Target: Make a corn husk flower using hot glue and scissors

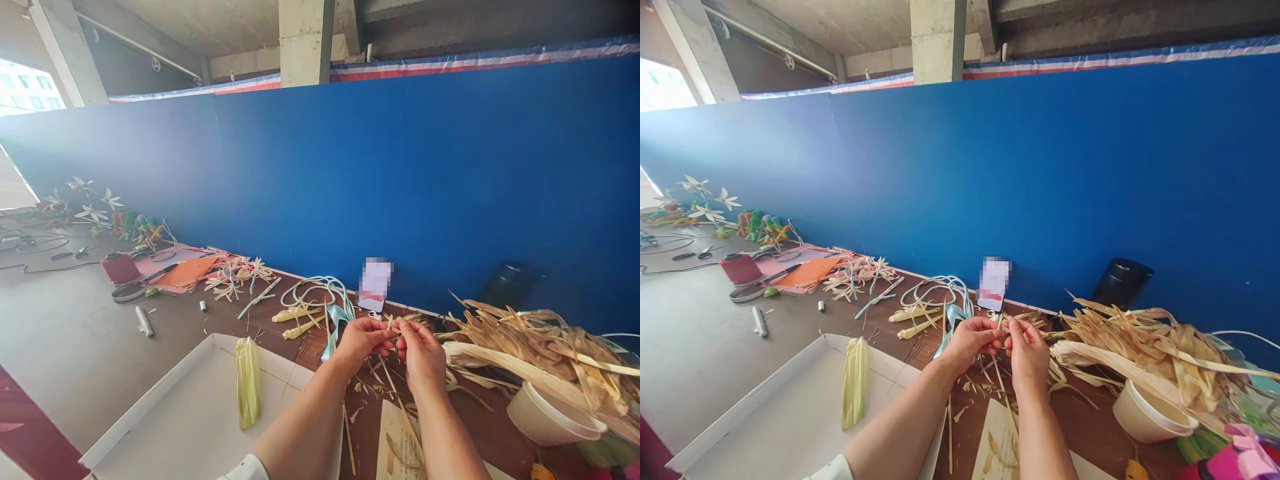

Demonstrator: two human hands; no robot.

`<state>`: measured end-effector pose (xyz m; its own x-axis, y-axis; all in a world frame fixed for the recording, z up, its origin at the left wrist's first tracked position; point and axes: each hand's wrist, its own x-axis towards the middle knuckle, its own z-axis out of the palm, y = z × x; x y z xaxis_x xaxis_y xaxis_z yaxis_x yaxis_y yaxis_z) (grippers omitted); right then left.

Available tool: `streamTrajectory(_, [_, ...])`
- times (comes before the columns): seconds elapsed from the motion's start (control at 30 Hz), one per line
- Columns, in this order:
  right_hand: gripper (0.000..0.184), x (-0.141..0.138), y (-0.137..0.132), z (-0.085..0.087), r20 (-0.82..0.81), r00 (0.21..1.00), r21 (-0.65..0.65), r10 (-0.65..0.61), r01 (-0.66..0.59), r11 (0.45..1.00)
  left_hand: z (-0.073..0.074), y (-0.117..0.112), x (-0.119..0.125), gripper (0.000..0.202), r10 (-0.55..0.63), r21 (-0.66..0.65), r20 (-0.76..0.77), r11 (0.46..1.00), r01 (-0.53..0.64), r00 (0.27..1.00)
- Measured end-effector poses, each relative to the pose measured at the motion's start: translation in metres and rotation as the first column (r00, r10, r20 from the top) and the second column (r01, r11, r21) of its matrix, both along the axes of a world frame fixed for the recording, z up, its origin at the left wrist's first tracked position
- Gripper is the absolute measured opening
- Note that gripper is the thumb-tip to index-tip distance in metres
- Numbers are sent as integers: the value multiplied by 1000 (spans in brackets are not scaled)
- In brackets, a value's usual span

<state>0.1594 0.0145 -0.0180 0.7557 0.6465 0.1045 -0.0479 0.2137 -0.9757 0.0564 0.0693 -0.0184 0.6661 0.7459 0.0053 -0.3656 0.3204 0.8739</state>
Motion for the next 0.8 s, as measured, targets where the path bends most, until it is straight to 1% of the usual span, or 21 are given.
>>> streamTrajectory(0.13, [38,1,-1,0,-6,1000,-12,4,-4,1000,0,0,1,43,-10,-30,-10,999,9,1000])
streamTrajectory(0.33, [38,3,-3,-2,4,1000,-39,-8,8,999,0,0,0,42,-10,-9,-48,1000,10,999])
streamTrajectory(0.4, [38,3,-3,-3,18,1000,-46,2,-1,999,0,1,-1,43,9,27,-76,1000,-7,997])
streamTrajectory(0.5, [38,5,-4,-3,49,999,-66,13,-10,998,0,1,-2,40,69,86,-106,994,-59,992])
streamTrajectory(0.57, [41,6,-4,-4,78,997,-83,12,-5,997,1,1,-2,39,98,99,-117,991,-87,988])
streamTrajectory(0.63, [42,7,-3,-5,115,993,-99,9,3,995,1,2,-2,40,97,87,-112,992,-87,989])
streamTrajectory(0.8, [48,10,-3,-8,224,975,-145,-5,38,989,0,2,-1,41,36,11,-40,999,-36,999])
